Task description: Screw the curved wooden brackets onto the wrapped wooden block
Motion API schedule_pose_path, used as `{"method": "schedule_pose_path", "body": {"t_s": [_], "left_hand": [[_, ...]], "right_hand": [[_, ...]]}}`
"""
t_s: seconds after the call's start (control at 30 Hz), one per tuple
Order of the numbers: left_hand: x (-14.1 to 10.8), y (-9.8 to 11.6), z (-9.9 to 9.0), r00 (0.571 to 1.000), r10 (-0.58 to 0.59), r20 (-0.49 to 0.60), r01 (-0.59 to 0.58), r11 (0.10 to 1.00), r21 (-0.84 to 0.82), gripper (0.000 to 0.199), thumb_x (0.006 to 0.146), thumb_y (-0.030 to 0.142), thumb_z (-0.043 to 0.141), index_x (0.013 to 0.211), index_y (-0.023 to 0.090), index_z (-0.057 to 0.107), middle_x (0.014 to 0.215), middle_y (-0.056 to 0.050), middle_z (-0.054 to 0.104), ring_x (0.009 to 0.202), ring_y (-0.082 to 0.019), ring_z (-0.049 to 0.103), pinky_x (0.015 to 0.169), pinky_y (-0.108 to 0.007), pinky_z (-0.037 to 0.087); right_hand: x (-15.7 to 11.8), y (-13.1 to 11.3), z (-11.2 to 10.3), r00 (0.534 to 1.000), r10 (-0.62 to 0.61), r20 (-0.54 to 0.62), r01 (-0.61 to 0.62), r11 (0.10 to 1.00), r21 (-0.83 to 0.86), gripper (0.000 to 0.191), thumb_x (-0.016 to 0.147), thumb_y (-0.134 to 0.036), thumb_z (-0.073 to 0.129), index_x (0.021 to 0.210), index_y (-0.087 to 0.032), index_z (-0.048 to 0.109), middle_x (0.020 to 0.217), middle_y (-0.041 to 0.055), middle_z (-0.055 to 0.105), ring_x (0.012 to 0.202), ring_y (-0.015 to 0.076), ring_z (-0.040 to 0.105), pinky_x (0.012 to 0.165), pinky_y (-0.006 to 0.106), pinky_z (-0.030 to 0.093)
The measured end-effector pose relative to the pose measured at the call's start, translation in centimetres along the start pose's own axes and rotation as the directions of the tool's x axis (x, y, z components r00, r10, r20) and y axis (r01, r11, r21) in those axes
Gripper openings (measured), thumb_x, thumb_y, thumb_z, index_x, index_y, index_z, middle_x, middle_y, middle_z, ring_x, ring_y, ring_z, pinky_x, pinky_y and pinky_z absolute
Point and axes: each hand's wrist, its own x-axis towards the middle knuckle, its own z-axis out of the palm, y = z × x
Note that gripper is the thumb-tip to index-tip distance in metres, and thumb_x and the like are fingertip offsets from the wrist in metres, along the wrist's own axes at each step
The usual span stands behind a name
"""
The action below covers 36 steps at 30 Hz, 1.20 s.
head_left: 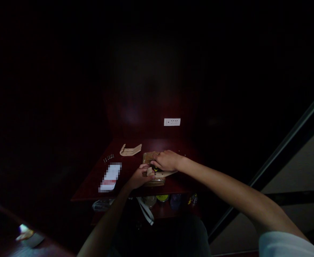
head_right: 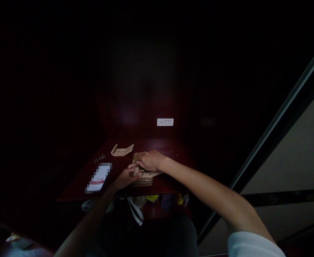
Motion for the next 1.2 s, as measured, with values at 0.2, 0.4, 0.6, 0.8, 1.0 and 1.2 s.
{"method": "schedule_pose_path", "body": {"t_s": [0.2,0.4,0.6,0.8,1.0,1.2], "left_hand": [[0.0,0.0,-0.1,1.0,-0.004,-0.007,0.004,1.0,0.013,0.036,0.069,0.05,0.07,0.087,0.019,0.072,0.119,-0.007,0.052,0.114,-0.023,0.049,0.101,-0.029,0.037],[0.0,0.2,-0.1,1.0,-0.024,-0.012,0.023,1.0,-0.015,0.04,0.067,0.049,0.072,0.093,0.019,0.073,0.122,-0.009,0.051,0.117,-0.025,0.047,0.102,-0.031,0.036],[0.0,0.7,-0.1,1.0,-0.003,-0.013,0.003,1.0,-0.018,0.036,0.067,0.048,0.072,0.087,0.018,0.073,0.116,-0.009,0.052,0.113,-0.024,0.048,0.101,-0.032,0.037],[0.0,0.7,-0.1,1.0,0.012,-0.005,-0.012,1.0,-0.011,0.035,0.069,0.046,0.071,0.09,0.018,0.073,0.119,-0.008,0.052,0.115,-0.024,0.047,0.102,-0.031,0.036],[-0.1,0.6,-0.1,1.0,-0.008,0.004,0.008,1.0,-0.02,0.035,0.07,0.047,0.07,0.089,0.018,0.073,0.121,-0.009,0.051,0.116,-0.024,0.048,0.101,-0.03,0.037],[0.1,0.4,-0.1,1.0,0.011,-0.003,-0.011,1.0,0.021,0.035,0.07,0.046,0.07,0.09,0.018,0.072,0.119,-0.009,0.052,0.115,-0.024,0.048,0.1,-0.03,0.038]], "right_hand": [[-0.1,-0.3,-0.5,0.997,-0.078,0.004,0.077,0.994,0.074,0.031,0.093,-0.034,0.038,0.107,-0.015,0.059,0.1,0.0138,0.068,0.088,0.0228,0.066,0.072,0.029,0.046],[0.3,0.0,0.0,0.999,0.011,0.052,-0.012,1.0,0.027,0.048,0.094,-0.047,0.029,0.1,-0.014,0.063,0.095,0.0162,0.069,0.083,0.0269,0.067,0.067,0.033,0.046],[0.1,0.0,-0.4,0.996,-0.092,-0.005,0.092,0.989,0.116,0.03,0.092,-0.032,0.039,0.106,-0.016,0.06,0.103,0.0125,0.067,0.087,0.0224,0.065,0.069,0.029,0.046],[0.5,0.0,0.2,0.998,-0.062,-0.014,0.063,0.997,0.045,0.041,0.095,-0.041,0.034,0.102,-0.013,0.062,0.099,0.0156,0.068,0.088,0.0255,0.065,0.069,0.032,0.046],[0.5,-0.3,0.0,0.999,-0.013,0.033,0.012,0.999,0.052,0.042,0.094,-0.042,0.033,0.106,-0.014,0.061,0.099,0.0156,0.068,0.086,0.0256,0.066,0.069,0.033,0.047],[0.2,-0.4,-0.7,0.995,-0.097,0.014,0.095,0.99,0.105,0.029,0.092,-0.03,0.041,0.107,-0.015,0.061,0.103,0.014,0.067,0.09,0.0225,0.065,0.073,0.03,0.046]]}}
